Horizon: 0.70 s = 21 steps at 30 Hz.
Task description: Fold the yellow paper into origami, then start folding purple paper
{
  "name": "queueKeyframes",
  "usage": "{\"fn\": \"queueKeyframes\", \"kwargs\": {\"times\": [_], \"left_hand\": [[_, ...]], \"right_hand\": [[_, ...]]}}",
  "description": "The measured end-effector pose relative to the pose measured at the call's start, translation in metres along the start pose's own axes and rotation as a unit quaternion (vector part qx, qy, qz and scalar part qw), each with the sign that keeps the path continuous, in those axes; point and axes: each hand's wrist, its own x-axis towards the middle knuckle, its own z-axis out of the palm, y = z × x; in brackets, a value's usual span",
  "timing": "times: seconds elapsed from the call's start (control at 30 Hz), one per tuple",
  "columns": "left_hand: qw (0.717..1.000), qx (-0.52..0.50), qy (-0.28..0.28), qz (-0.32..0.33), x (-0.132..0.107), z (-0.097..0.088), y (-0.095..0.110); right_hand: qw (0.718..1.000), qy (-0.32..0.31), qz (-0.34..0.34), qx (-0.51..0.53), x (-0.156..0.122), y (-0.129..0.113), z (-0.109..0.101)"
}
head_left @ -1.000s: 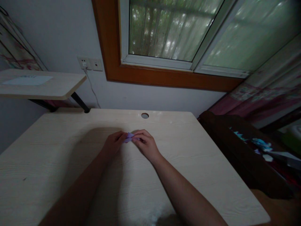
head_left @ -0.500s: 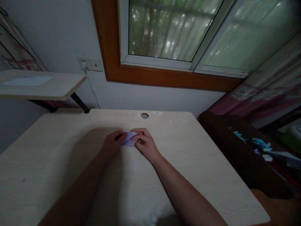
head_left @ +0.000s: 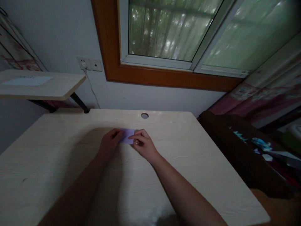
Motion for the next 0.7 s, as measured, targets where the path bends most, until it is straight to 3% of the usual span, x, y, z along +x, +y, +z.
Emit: {"fn": "queueKeyframes", "kwargs": {"times": [0.1,0.23,0.5,0.7], "left_hand": [[1.0,0.006,0.007,0.002,-0.0004,-0.0006,0.0016],[1.0,0.012,0.009,0.006,-0.0011,-0.0009,0.0013],[0.995,-0.091,-0.022,-0.04,-0.0013,0.0025,0.0019],[0.985,-0.159,-0.051,-0.036,-0.0012,0.0027,0.0034]], "right_hand": [[0.999,-0.034,-0.004,0.008,-0.0009,0.0004,0.0],[0.999,-0.034,-0.008,0.005,-0.0014,0.0022,-0.0003],[0.999,0.044,0.009,-0.01,0.001,-0.0021,-0.0022],[0.997,0.074,0.004,-0.028,0.0025,-0.0009,-0.0029]]}}
